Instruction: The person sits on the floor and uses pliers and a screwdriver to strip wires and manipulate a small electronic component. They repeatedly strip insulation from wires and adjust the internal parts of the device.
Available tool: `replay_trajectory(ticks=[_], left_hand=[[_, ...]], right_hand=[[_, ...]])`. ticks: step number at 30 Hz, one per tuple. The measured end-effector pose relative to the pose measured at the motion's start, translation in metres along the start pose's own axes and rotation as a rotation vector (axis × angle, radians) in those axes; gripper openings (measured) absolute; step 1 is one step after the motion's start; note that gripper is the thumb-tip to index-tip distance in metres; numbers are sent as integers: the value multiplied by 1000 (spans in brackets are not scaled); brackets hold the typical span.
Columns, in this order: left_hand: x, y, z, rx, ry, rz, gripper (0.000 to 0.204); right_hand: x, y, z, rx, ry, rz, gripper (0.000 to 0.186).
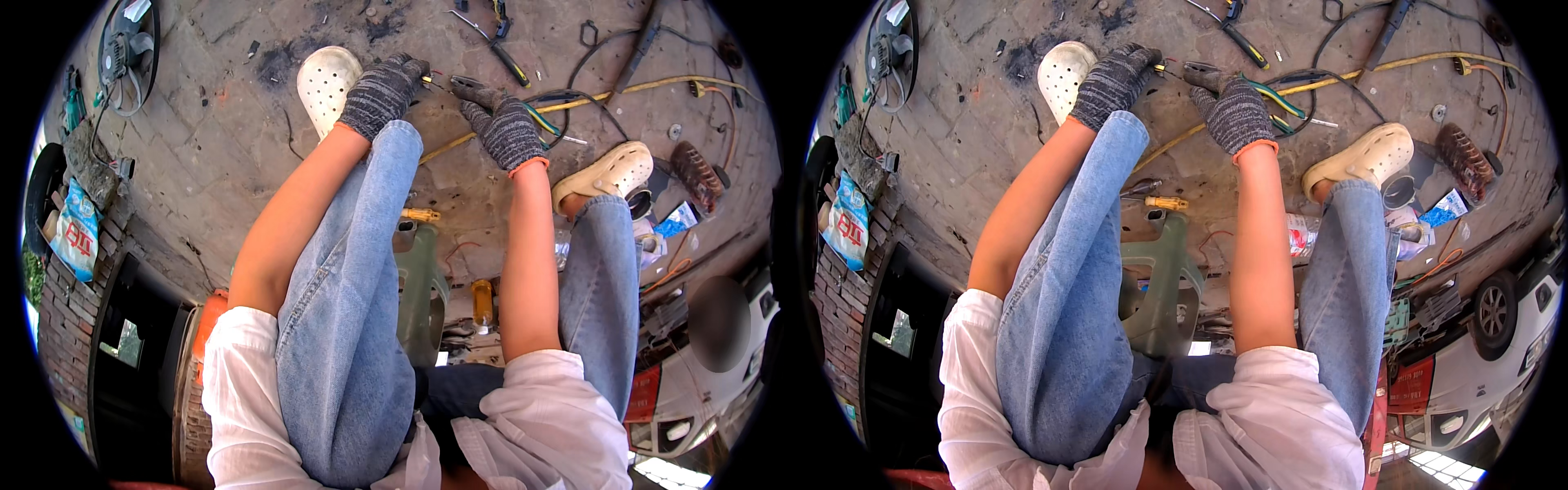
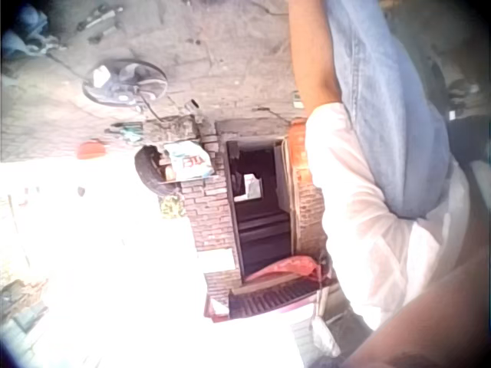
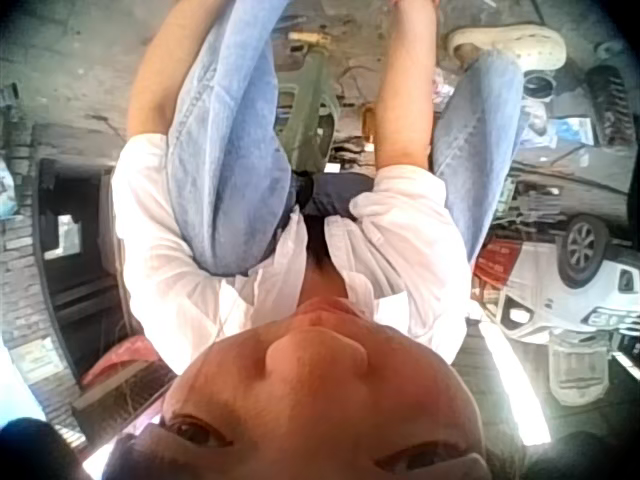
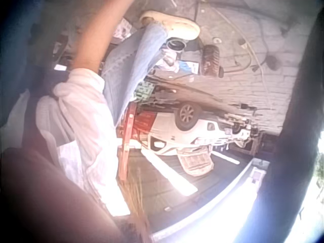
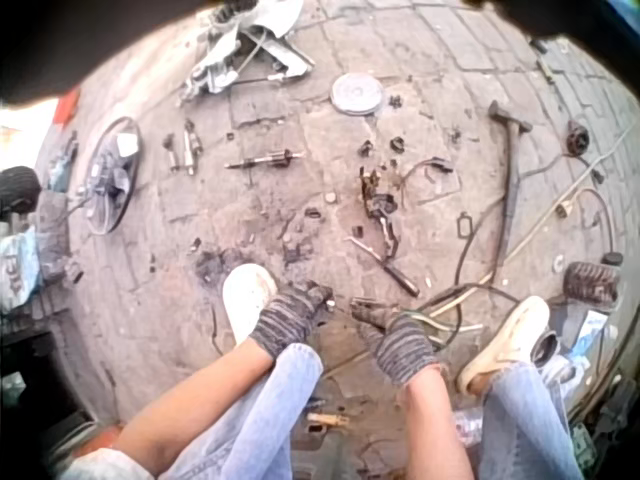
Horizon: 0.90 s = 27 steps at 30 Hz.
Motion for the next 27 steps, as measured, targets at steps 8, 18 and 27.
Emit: replay_trajectory(ticks=[8, 18, 27], left_hand=[[3, -3, 4, 63, 29, 34, 26], [13, -15, 1, 64, -47, -104, 36], [33, 28, -11, -137, 357, -926, 37]], right_hand=[[49, 18, -8, 6, -113, -170, 29], [127, 11, 2, 13, -45, -538, 24], [99, 0, 4, 46, -67, -556, 24]])
Point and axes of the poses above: each hand's wrist, its own z-axis towards the middle knuckle, its own y-axis out of the back of the hand, x = y × z, the point moved 7 cm from there along z, towards the middle knuckle, and after that the axes turned 1 degree about x, right-handed, at the moved point
